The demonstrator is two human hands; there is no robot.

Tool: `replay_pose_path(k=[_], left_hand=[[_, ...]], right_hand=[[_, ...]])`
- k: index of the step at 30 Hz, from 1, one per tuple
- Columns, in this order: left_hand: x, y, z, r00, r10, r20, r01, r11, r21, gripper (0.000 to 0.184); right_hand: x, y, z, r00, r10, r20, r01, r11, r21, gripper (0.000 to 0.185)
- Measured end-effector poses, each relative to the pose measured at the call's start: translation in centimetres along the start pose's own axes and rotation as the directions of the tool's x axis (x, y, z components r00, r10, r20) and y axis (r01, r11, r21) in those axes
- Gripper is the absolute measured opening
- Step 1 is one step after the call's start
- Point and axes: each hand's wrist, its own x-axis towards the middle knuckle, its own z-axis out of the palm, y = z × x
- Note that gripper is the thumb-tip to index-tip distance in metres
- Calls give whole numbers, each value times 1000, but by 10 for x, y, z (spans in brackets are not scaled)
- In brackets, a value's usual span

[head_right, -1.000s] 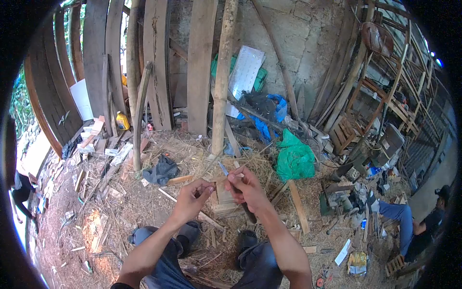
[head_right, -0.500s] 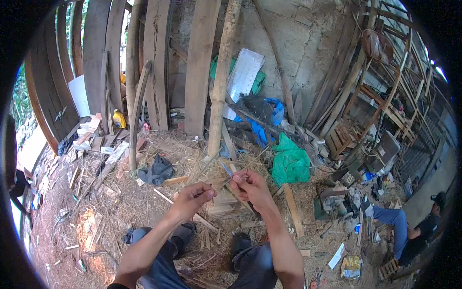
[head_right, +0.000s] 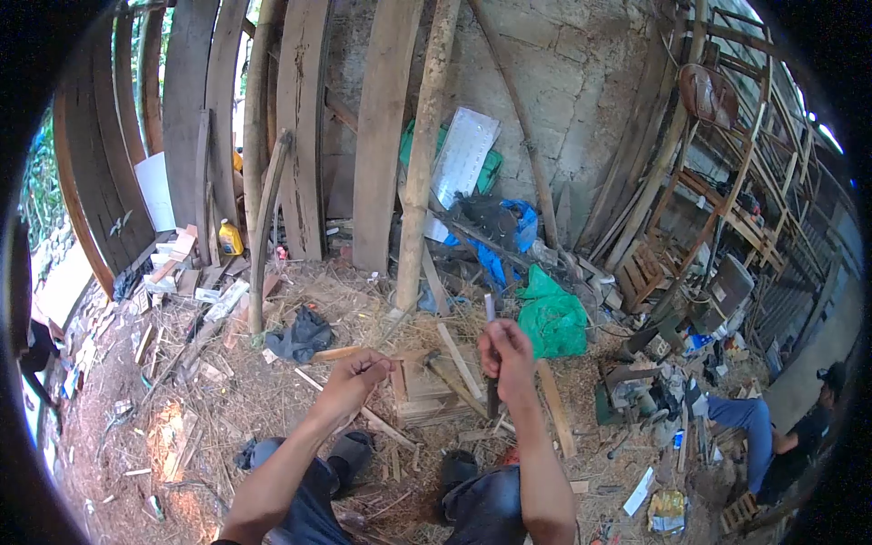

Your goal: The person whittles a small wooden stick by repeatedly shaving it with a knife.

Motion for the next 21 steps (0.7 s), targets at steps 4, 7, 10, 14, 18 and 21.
replay_pose_path(k=[4, 7, 10, 14, 18, 21], left_hand=[[4, 2, 4, 1000, 17, -18, -18, 996, -82, 11], [2, 5, 11, 1000, 5, 23, -3, 997, -75, 11], [0, 2, 13, 999, -16, 34, 19, 997, -75, 11], [-2, 7, 12, 999, 15, 51, -14, 1000, -21, 11], [0, -3, 9, 997, 18, 77, -16, 1000, -18, 10], [1, -2, 9, 996, -1, 93, -3, 999, 43, 13]], right_hand=[[-8, 17, 33, 991, 123, 53, -109, 970, -219, 21], [-10, 20, 39, 955, 188, 229, -158, 977, -142, 19], [-8, 25, 33, 940, 237, 245, -207, 968, -143, 17], [-5, 17, 28, 913, 305, 271, -271, 950, -154, 14], [-8, 22, 24, 894, 316, 317, -259, 942, -212, 12], [-7, 15, 23, 894, 340, 290, -288, 935, -210, 11]])
